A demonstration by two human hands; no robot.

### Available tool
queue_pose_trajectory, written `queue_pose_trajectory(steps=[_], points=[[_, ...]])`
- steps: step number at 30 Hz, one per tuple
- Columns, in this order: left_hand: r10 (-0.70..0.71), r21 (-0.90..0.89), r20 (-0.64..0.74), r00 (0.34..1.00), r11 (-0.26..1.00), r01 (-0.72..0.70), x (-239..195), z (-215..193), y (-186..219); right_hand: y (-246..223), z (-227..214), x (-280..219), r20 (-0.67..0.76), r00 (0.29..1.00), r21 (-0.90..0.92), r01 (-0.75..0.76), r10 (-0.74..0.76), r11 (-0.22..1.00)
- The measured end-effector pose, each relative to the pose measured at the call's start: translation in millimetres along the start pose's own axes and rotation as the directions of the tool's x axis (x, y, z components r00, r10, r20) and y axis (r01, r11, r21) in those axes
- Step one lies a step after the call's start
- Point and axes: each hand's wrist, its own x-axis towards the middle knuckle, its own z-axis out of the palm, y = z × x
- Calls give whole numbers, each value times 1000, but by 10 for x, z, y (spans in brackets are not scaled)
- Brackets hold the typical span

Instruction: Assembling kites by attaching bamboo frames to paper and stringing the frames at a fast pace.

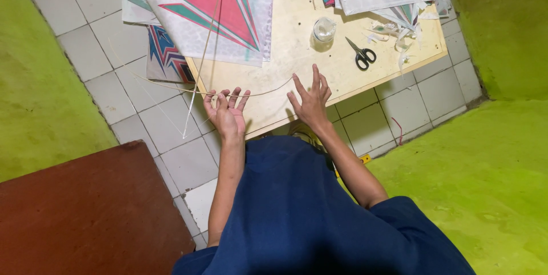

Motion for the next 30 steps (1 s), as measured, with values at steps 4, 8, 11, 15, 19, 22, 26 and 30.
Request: queue_pose_trajectory(steps=[4, 8, 11, 15, 19, 22, 26, 30], points=[[0, -12, 13, 1000, 1000, 0, -12, 14, -39, -65, 40, 12, 2, 1000, -6, -7, 7, 1000], [10, 0, -12, 1000, 1000, -10, -46, 89, -27, -247, -56, 25, 38, 999, 12, -36, 36, 999], [19, 1, -8, 1000, 1000, -19, -50, 105, -24, -311, -38, -20, 25, 1000, 25, 9, -10, 1000], [26, 8, -3, 1000, 1000, -26, -15, 89, -38, -344, 28, -98, -82, 979, -40, 182, -185, 982], [26, 5, -10, 1000, 1000, -26, -62, 128, -8, -232, 10, -63, -94, 979, -83, 173, -181, 981], [35, 10, -11, 999, 999, -35, -15, 168, 17, -105, 14, 70, -147, 976, -220, 128, -162, 967], [5, 9, -28, 1000, 1000, -5, -56, 77, 8, 33, -39, 68, -74, 997, -189, 4, -19, 982], [6, 29, -18, 1000, 1000, -5, -47, 150, -9, 102, -98, 206, -67, 998, -146, -25, 16, 989]])
